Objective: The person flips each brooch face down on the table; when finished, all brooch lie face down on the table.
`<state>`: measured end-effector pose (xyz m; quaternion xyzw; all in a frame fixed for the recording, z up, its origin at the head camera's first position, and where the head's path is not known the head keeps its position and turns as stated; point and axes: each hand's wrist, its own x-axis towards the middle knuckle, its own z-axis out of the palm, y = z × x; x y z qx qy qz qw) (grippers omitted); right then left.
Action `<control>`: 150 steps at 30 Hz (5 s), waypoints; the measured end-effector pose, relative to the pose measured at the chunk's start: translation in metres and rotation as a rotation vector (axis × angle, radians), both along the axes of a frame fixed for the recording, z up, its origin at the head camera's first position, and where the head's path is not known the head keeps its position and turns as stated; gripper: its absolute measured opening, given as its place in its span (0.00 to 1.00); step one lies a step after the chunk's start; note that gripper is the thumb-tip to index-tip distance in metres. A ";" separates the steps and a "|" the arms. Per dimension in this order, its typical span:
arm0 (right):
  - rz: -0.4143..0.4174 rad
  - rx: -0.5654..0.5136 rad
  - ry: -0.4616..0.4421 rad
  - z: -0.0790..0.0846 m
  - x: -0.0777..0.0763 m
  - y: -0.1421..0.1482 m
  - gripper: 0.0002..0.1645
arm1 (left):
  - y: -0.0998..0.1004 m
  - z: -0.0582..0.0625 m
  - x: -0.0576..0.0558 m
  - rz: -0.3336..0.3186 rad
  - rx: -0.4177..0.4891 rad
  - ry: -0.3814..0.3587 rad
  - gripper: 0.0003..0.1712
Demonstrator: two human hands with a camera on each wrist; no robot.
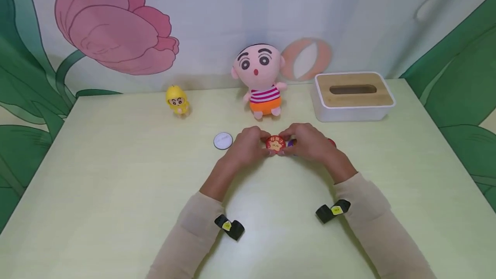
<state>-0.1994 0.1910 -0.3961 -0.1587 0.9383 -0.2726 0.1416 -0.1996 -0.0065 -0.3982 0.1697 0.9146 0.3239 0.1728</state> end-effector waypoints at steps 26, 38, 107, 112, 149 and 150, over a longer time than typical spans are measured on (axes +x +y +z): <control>-0.017 -0.019 0.058 0.000 0.000 0.000 0.26 | 0.002 -0.002 0.000 0.056 0.024 0.044 0.19; -0.037 -0.043 0.050 -0.004 0.003 0.001 0.22 | 0.000 -0.001 0.003 0.039 0.032 0.061 0.20; -0.029 -0.077 0.109 0.004 0.004 0.001 0.11 | -0.002 0.006 0.003 0.063 0.021 0.095 0.11; -0.038 -0.070 0.094 0.004 0.003 0.000 0.10 | -0.002 0.007 0.004 0.071 0.024 0.100 0.11; -0.026 -0.062 0.112 0.004 0.003 0.001 0.10 | -0.003 0.005 0.005 0.066 0.039 0.156 0.06; -0.027 -0.066 0.110 0.004 0.003 0.001 0.10 | -0.003 0.005 0.005 0.066 0.039 0.159 0.06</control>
